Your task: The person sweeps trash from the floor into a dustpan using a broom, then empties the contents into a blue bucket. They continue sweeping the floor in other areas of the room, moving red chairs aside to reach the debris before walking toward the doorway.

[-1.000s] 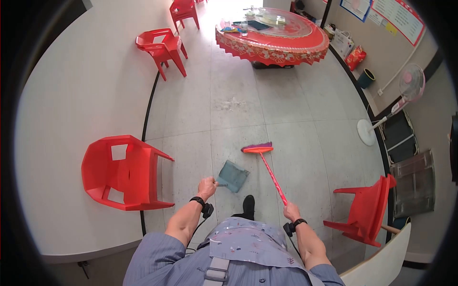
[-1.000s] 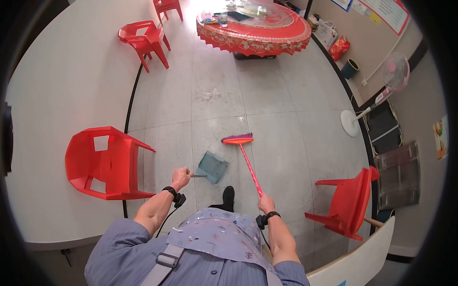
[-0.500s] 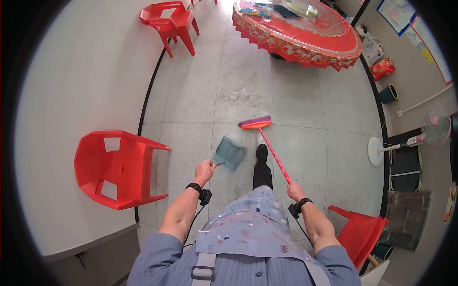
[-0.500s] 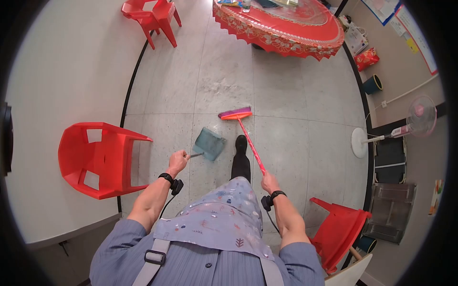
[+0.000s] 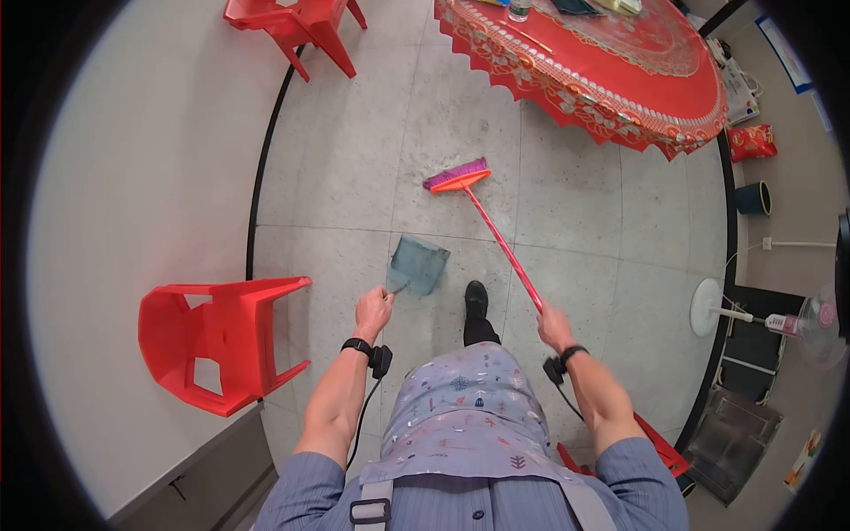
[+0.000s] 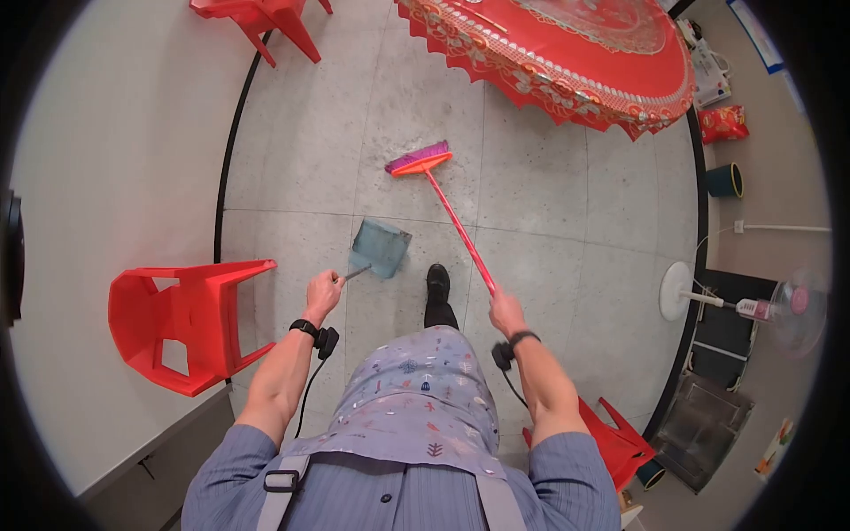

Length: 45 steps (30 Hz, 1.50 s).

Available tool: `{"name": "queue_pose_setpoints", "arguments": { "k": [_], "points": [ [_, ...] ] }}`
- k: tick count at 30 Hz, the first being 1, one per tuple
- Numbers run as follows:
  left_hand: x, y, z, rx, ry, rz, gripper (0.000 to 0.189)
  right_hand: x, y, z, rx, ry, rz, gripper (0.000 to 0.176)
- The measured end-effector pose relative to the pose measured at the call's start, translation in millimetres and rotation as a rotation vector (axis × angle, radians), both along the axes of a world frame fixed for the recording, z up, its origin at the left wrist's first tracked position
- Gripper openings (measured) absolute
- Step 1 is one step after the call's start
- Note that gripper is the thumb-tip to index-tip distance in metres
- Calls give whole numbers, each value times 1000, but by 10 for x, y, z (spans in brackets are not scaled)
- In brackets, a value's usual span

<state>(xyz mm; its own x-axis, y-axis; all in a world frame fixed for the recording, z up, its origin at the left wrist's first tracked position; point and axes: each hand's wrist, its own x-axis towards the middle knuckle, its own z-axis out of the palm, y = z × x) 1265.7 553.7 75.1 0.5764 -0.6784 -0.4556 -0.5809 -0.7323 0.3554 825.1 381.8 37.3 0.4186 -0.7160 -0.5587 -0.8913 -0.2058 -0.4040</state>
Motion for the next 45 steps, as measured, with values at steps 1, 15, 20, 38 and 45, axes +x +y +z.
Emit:
{"name": "queue_pose_setpoints", "arguments": {
  "k": [1,15,20,38,45],
  "points": [
    [26,-113,-13,2,5,8,25,-185,53,47,29,7,-18,34],
    [680,-789,-107,-44,42,-54,22,617,-161,-6,100,99,8,41],
    [870,-804,-98,-64,75,-28,22,784,-282,414,36,-130,-121,33],
    [948,-1183,-230,-75,45,-65,24,1127,612,1002,320,-13,17,21],
    [957,-1089,-143,-49,81,-65,24,1202,459,2144,728,-8,-438,30]
  ]
}}
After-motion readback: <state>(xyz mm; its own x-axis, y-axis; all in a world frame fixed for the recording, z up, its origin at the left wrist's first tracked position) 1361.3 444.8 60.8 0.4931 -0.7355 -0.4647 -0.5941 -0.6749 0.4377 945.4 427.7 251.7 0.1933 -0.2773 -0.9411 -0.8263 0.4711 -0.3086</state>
